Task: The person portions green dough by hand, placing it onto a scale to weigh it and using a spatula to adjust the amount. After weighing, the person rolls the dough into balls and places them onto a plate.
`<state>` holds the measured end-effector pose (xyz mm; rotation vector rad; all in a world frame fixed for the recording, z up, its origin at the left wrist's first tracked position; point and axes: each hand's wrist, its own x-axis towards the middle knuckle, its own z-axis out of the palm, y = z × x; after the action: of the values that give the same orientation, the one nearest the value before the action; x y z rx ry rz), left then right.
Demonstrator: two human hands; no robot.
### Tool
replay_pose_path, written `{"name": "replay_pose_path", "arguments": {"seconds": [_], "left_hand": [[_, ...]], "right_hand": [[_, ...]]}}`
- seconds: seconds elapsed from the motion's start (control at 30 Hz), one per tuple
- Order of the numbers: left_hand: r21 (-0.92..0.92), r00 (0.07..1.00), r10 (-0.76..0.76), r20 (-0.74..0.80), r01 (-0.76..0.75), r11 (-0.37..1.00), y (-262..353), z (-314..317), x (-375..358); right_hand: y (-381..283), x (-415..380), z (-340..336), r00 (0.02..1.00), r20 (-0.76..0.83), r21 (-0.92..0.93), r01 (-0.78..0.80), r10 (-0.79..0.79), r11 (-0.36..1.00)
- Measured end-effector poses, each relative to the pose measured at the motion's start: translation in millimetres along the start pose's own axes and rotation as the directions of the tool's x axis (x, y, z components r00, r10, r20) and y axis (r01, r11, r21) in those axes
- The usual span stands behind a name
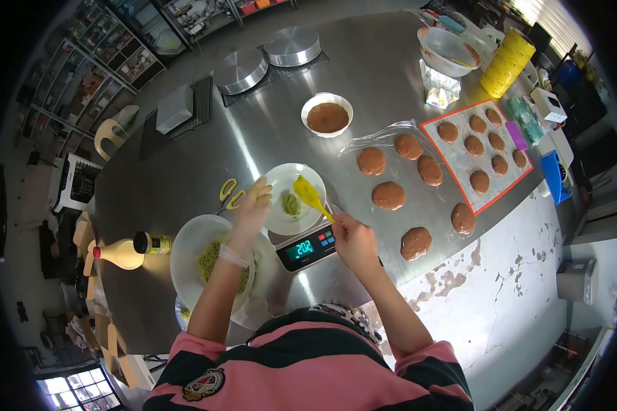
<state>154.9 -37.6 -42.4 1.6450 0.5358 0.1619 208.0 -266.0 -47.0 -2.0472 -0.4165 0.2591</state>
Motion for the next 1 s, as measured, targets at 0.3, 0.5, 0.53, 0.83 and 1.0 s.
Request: {"name": "replay_pose_path", "arguments": {"seconds": [0.3, 0.5, 0.53, 0.83, 1.0], "left_hand": [[0.793, 0.981, 0.091, 0.173, -0.193, 0.577, 23.3, 28.1, 1.8], [0.845, 0.984, -0.020, 0.177, -0.142, 0.516, 16.7, 34.3, 13.9], [0.844, 0.984, -0.016, 0.180, -0.146, 0.515, 13.9, 32.8, 14.4], [-0.445, 0.970, -0.144, 0.197, 0.219, 0.868, 22.1, -18.5, -23.0], [-0.784, 0.986, -0.067, 0.152, 0.161, 0.599, 28.7, -58.6, -66.6]], "right_hand": [[-0.8, 0.2, 0.7, 0.999, -0.014, -0.015, -0.030, 0.030, 0.999], [1.2, 0.0, -3.1, 0.999, -0.022, -0.011, -0.038, 0.038, 0.999], [1.3, -0.3, -3.9, 0.999, -0.025, -0.013, -0.033, 0.033, 0.999], [-41.7, 4.0, -8.2, 0.982, 0.133, 0.119, 0.118, -0.133, 0.986], [-68.1, 4.7, 17.5, 0.953, 0.249, 0.214, 0.119, -0.172, 0.970]]}}
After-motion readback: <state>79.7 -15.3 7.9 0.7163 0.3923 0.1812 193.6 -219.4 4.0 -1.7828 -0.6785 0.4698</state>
